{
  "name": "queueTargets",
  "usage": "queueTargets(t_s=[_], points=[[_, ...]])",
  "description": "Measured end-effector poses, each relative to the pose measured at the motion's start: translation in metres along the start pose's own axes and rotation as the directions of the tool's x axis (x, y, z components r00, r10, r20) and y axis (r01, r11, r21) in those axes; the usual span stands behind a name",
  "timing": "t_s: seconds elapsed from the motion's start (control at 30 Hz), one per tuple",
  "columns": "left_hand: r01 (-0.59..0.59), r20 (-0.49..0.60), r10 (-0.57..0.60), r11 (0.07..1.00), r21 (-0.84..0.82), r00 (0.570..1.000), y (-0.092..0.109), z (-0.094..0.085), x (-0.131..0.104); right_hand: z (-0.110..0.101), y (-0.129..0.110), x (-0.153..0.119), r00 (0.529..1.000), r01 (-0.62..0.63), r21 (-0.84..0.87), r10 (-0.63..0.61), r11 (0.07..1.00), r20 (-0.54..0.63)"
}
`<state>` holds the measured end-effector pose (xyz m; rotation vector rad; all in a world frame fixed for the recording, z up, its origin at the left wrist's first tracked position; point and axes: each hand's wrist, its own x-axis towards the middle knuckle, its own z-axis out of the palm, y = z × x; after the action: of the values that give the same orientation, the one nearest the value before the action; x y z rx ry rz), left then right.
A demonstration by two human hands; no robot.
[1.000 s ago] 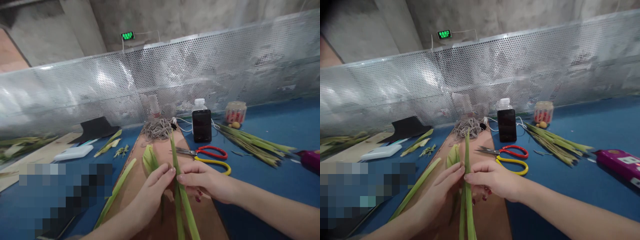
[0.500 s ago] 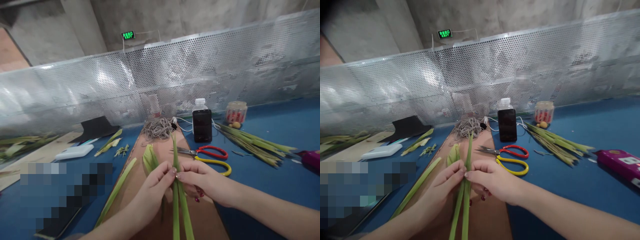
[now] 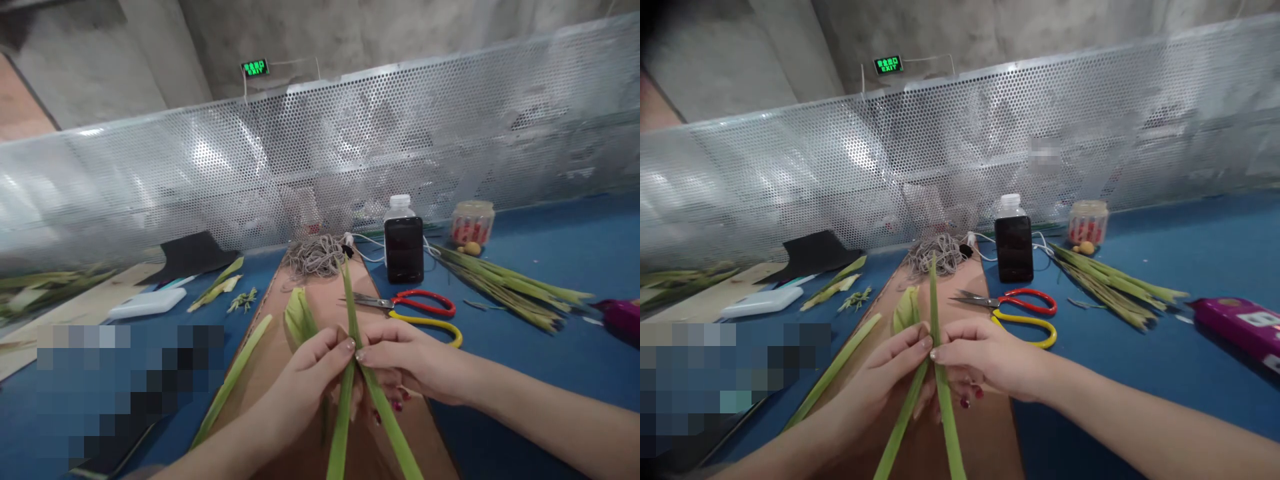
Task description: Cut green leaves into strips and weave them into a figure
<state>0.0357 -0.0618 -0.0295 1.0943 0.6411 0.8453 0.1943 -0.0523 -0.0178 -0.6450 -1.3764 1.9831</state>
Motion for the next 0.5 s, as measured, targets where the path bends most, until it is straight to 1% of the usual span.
queueTargets(t_s=[0.13, 0.23, 0.3, 0.43, 0.5], points=[[0.007, -0.003, -0.007, 0.999, -0.034, 1.000, 0.0061, 0.0009, -0.0015, 0.0023, 0.0003, 0.0012, 0.999, 0.031, -0.017, -0.031, 0.999, -0.035], [0.037, 0.033, -0.035, 0.996, -0.075, 0.999, 0.0086, 0.0028, -0.0019, 0.0028, 0.0007, 0.0016, 0.998, 0.061, -0.035, -0.062, 0.998, -0.023], [0.034, 0.036, -0.031, 0.996, -0.084, 0.999, 0.0084, 0.0039, -0.0016, 0.0025, 0.0007, 0.0015, 0.996, 0.082, -0.049, -0.083, 0.995, -0.012], [-0.017, -0.041, 0.013, 0.996, -0.090, 0.999, 0.0054, 0.0036, -0.0005, 0.0018, 0.0005, 0.0012, 0.996, 0.087, -0.132, -0.088, 0.987, 0.000], [-0.011, -0.073, 0.004, 0.995, -0.094, 0.997, 0.0039, 0.0023, -0.0003, 0.0019, 0.0001, 0.0011, 0.997, 0.073, -0.159, -0.076, 0.985, -0.010]])
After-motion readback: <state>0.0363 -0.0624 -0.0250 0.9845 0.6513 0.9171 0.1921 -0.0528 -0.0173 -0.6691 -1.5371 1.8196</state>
